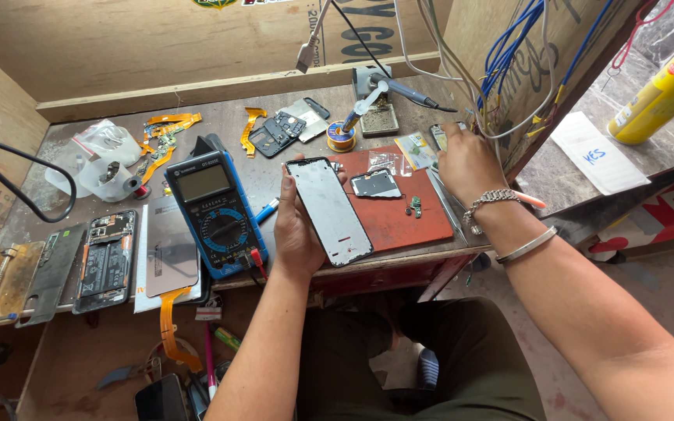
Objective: The person works at a repair bench on a disassembled smartphone. They handle the phone frame and a new replacement screen, peel the protective film off the new screen, align it with the frame, and apply adhesive from a glue tube around the frame edges.
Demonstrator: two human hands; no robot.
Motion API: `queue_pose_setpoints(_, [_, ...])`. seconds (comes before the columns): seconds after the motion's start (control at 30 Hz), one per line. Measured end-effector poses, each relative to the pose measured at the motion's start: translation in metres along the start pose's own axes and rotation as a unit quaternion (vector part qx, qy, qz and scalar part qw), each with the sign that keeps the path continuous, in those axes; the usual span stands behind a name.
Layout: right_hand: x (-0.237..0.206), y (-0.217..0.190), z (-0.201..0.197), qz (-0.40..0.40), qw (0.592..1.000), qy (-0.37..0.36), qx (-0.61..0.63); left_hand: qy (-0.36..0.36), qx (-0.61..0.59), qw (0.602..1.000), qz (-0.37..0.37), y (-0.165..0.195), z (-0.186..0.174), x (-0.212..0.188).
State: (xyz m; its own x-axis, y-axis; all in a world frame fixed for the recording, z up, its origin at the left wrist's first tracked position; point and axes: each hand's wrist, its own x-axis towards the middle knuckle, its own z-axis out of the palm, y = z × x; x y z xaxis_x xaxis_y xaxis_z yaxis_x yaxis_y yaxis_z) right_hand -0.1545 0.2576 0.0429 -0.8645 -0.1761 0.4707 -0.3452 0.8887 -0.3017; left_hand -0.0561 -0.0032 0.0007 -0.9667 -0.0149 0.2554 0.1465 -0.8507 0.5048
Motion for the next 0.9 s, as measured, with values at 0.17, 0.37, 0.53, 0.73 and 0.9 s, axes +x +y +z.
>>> queue_pose_setpoints(0.17, [-0.002, 0.001, 0.002, -0.036, 0.998, 0.046, -0.004, 0.017, 0.018, 1.000, -0.010, 0.001, 0.002, -0.001])
queue_pose_setpoints(0.37, [-0.010, -0.002, 0.000, -0.048, 0.997, 0.045, 0.039, 0.012, 0.014, 1.000, -0.003, 0.000, 0.000, -0.001])
queue_pose_setpoints(0.53, [-0.022, -0.018, -0.017, -0.111, 0.987, 0.069, 0.091, 0.009, 0.011, 1.000, -0.007, 0.001, 0.000, -0.001])
queue_pose_setpoints(0.73, [-0.036, -0.036, -0.044, -0.261, 0.939, 0.104, 0.198, 0.012, 0.006, 1.000, -0.009, -0.001, -0.002, 0.000])
queue_pose_setpoints(0.9, [-0.052, -0.043, -0.060, -0.225, 0.930, 0.145, 0.253, 0.019, -0.009, 1.000, 0.004, -0.003, -0.007, 0.000])
